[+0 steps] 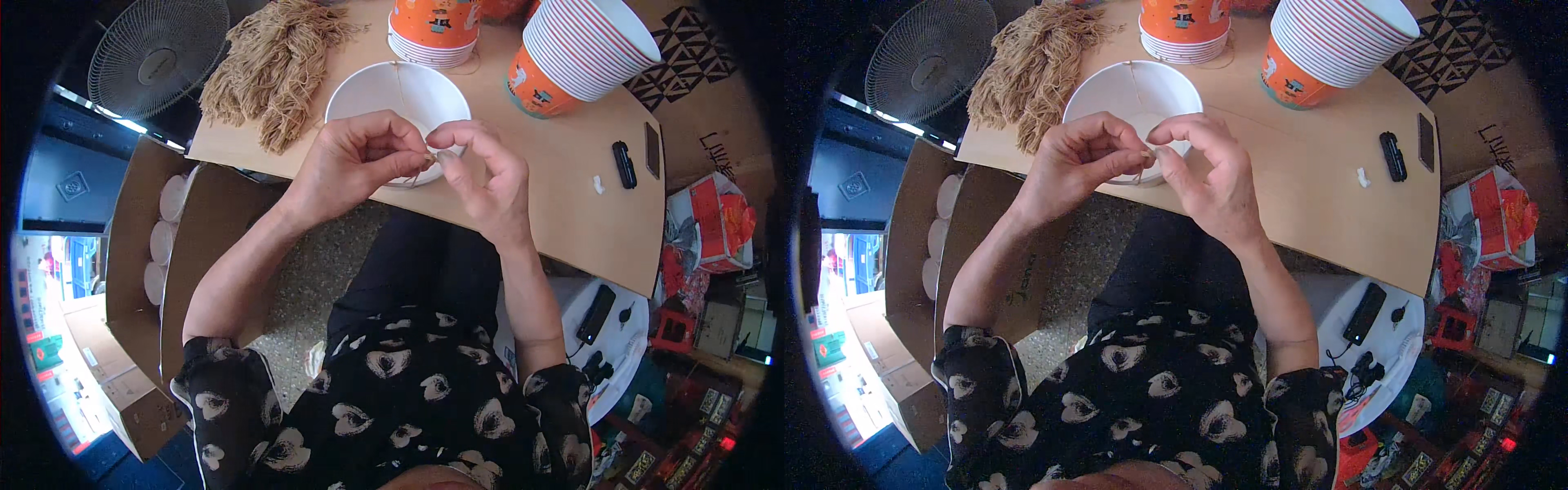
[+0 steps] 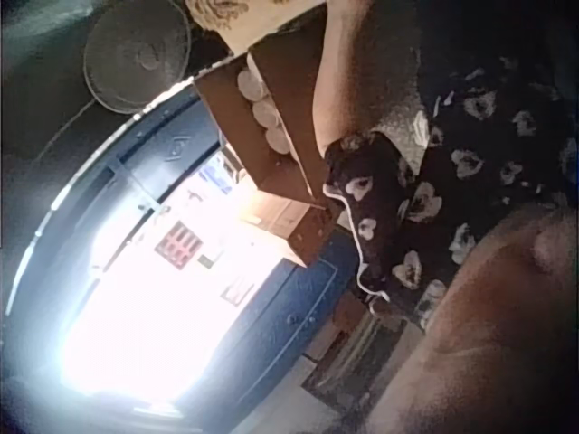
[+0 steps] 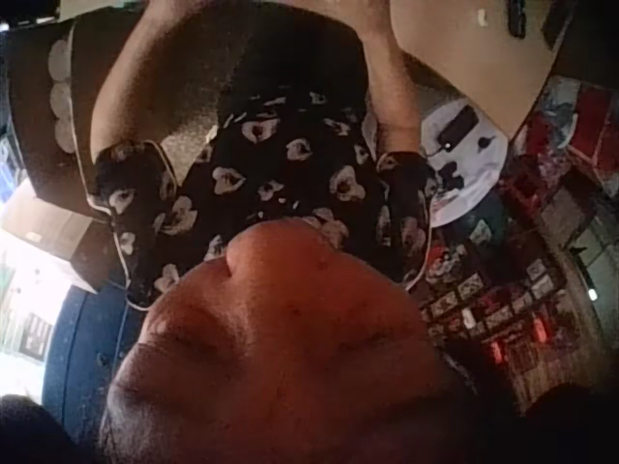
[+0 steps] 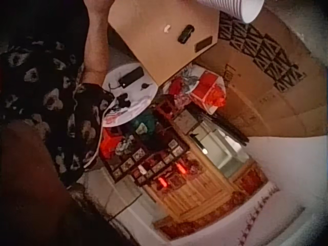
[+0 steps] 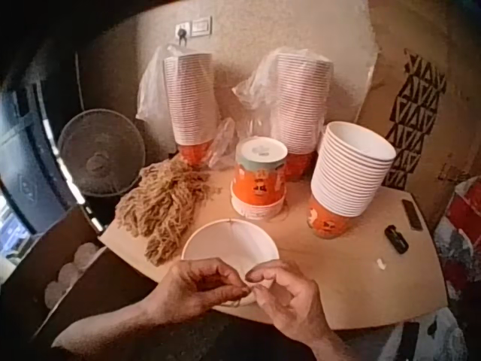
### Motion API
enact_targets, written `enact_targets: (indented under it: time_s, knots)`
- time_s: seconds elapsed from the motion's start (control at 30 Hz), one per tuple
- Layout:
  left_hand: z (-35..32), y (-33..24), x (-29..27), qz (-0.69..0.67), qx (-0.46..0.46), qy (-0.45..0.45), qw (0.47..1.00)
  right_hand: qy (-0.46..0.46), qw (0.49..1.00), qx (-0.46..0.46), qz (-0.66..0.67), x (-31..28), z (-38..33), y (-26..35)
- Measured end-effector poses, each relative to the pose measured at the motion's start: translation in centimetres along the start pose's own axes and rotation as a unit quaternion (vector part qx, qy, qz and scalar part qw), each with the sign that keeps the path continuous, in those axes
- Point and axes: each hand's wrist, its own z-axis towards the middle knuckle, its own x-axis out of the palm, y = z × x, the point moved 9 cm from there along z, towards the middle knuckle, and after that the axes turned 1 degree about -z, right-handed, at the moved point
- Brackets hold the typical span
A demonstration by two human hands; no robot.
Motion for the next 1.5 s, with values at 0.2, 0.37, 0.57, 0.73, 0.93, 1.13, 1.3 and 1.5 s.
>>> enact_targets:
  time_s: [0.2, 0.37, 0.57, 0.73, 0.93, 1.13, 1.3, 1.5]
  knots:
    - [0.1, 0.2, -0.1, 0.008, -0.011, -0.004, 1.000, 0.002, 0.999, -0.039, -0.007, 0.0, 0.1, 0.5]
    - [0.2, 0.1, 0.0, 0.011, -0.019, -0.001, 1.000, 0.003, 1.000, -0.002, 0.029, 0.2, -0.1, -0.3]
    - [0.3, 0.4, -0.2, 0.023, -0.014, -0.001, 1.000, -0.024, 0.994, 0.076, 0.076, -0.2, -0.3, -1.1]
    - [0.4, 0.4, -0.1, 0.003, -0.019, 0.008, 1.000, -0.009, 1.000, 0.002, 0.003, -0.5, 0.0, 0.2]
    - [0.4, 0.6, 0.0, 0.005, -0.020, 0.017, 1.000, 0.011, 0.998, 0.018, 0.057, 0.0, -0.3, -1.0]
    - [0.4, 0.3, 0.1, 0.011, -0.026, 0.013, 1.000, -0.028, 0.993, 0.080, 0.085, -0.6, -0.4, -1.3]
    - [0.5, 0.4, 0.2, 0.013, -0.027, 0.025, 0.999, 0.016, 0.999, 0.002, 0.036, -0.1, -0.1, -0.4]
    - [0.5, 0.1, 0.4, 0.031, -0.037, 0.036, 0.998, 0.020, 0.996, 0.041, 0.076, 0.2, -0.3, -1.1]
